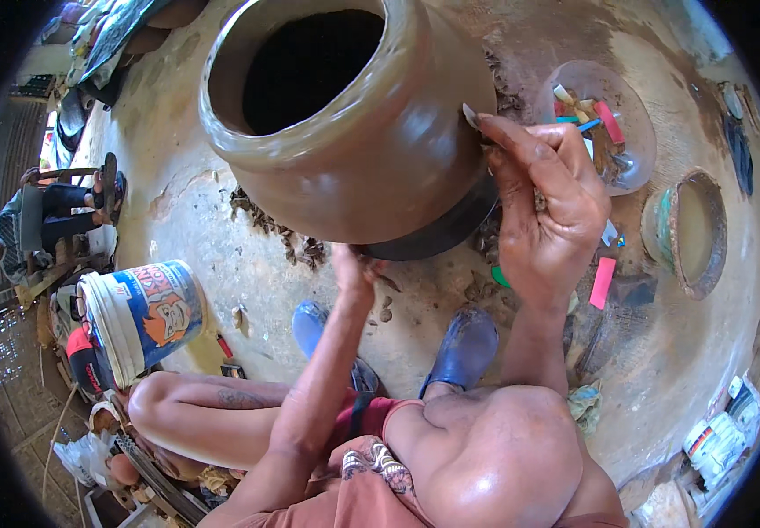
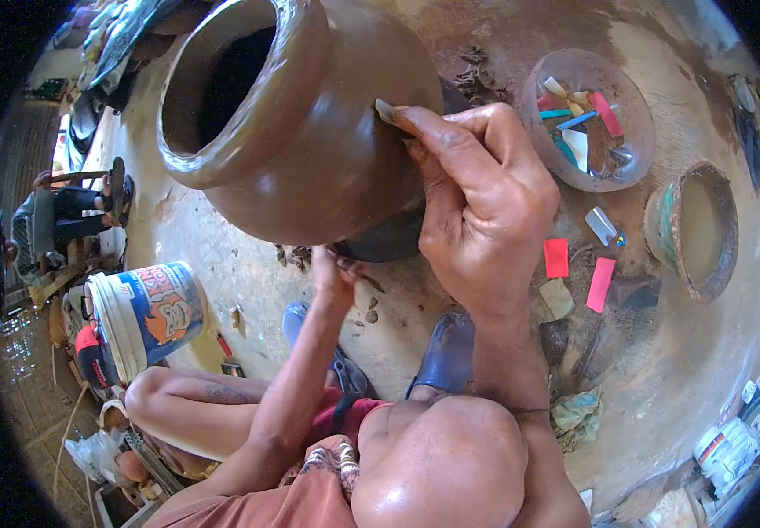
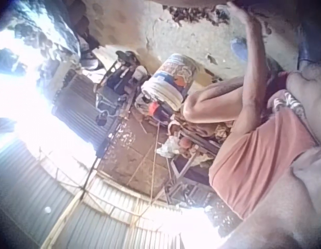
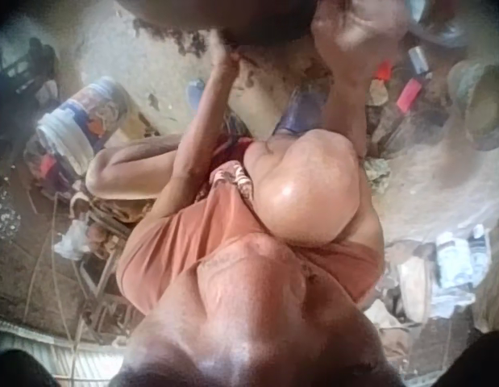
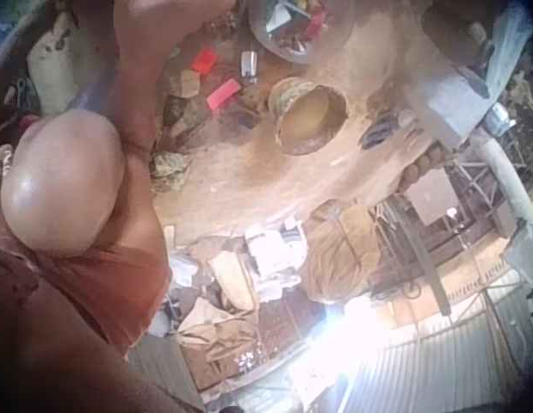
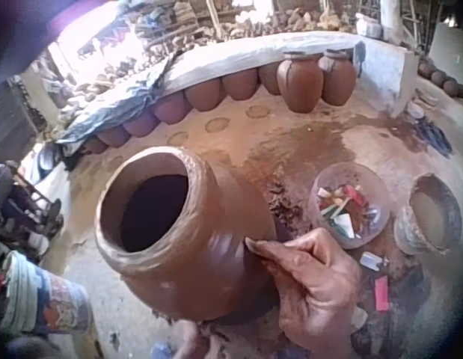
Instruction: The person smooths the exterior surface of a large clay pot using plastic scrapers and a piece of cloth while it rotates on a wheel.
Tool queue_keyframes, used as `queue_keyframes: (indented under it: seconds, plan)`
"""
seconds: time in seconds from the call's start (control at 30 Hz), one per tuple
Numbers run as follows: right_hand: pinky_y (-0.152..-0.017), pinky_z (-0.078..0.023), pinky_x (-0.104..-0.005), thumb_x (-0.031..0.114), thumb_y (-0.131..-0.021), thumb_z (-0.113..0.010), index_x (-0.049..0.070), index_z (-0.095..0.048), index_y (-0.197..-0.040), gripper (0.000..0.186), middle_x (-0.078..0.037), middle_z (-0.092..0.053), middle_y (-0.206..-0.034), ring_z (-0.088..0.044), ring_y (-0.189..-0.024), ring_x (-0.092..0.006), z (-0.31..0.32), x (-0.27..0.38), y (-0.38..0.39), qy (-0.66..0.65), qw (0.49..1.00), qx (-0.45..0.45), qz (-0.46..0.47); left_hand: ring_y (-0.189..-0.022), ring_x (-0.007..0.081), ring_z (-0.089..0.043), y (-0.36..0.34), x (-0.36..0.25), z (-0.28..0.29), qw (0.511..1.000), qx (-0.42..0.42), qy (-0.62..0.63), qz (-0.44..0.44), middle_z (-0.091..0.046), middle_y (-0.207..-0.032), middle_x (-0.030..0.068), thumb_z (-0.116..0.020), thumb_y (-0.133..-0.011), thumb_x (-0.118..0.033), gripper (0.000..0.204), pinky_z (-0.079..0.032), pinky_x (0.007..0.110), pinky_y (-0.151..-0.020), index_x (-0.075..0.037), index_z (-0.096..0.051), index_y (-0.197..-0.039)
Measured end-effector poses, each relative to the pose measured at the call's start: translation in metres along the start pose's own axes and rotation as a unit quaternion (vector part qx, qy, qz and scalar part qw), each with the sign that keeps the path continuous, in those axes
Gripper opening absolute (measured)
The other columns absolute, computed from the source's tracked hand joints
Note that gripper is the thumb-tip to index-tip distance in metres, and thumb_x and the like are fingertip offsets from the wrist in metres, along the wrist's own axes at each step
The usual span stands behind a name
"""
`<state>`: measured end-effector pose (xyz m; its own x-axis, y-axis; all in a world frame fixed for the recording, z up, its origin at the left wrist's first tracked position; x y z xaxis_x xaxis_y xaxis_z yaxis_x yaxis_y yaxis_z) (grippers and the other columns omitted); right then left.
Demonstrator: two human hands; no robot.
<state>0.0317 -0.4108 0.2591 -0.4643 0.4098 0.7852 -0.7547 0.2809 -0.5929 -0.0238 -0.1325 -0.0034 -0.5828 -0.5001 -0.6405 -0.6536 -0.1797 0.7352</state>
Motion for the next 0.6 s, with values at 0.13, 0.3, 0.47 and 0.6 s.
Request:
queue_keyframes:
  seconds: [0.13,0.3,0.47,0.6]
  plan:
    - [-0.066,-0.052,-0.0320,-0.014,-0.081,-0.068,0.004,-0.079,-0.109,0.035,-0.010,-0.061,-0.083,-0.065,-0.072,-0.0226,0.001,0.006,-0.016,0.029,0.998,0.048,0.021,-0.092,0.0164,-0.065,-0.012,-0.033,-0.016,0.992,-0.098,-0.015,-0.074,-0.065,-0.119,0.0033,-0.065,-0.099,-0.042,0.046,-0.052,0.032,-0.064,-0.014,-0.054,-0.134]
    - [-0.066,-0.052,-0.0389,-0.011,-0.074,-0.069,0.003,-0.078,-0.106,0.036,-0.013,-0.056,-0.084,-0.063,-0.073,-0.0297,-0.006,0.016,-0.029,0.064,0.993,0.089,0.052,-0.119,0.0221,-0.062,-0.027,-0.047,-0.008,0.990,-0.024,-0.020,-0.134,-0.062,-0.135,0.0073,-0.066,-0.100,-0.031,0.050,-0.055,0.041,-0.094,-0.013,-0.049,-0.144]
    - [-0.063,-0.048,-0.0317,-0.014,-0.082,-0.067,0.004,-0.079,-0.107,0.034,-0.008,-0.056,-0.081,-0.059,-0.071,-0.0208,-0.005,0.026,-0.031,0.088,0.988,0.100,0.076,-0.131,0.0261,-0.056,-0.042,-0.046,-0.011,0.991,-0.001,0.001,-0.130,-0.055,-0.146,0.0079,-0.064,-0.103,-0.034,0.058,-0.054,0.047,-0.103,-0.013,-0.042,-0.152]
    - [-0.062,-0.048,-0.0332,-0.013,-0.082,-0.069,0.006,-0.080,-0.107,0.033,-0.008,-0.056,-0.079,-0.059,-0.069,-0.0209,0.003,0.034,-0.023,0.106,0.983,0.132,0.072,-0.130,0.0256,-0.056,-0.029,-0.047,-0.031,0.977,0.055,-0.055,-0.196,-0.055,-0.145,0.0100,-0.069,-0.097,-0.045,0.069,-0.049,0.045,-0.107,-0.008,-0.044,-0.151]
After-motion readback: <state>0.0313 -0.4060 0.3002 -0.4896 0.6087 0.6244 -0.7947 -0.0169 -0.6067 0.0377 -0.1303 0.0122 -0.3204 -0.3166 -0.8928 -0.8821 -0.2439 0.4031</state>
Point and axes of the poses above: each hand's wrist, its own y-axis away from the middle knuckle, its own z-axis out of the back of the hand, x = y × z, the point moved 4 cm from there along -y, towards the middle knuckle
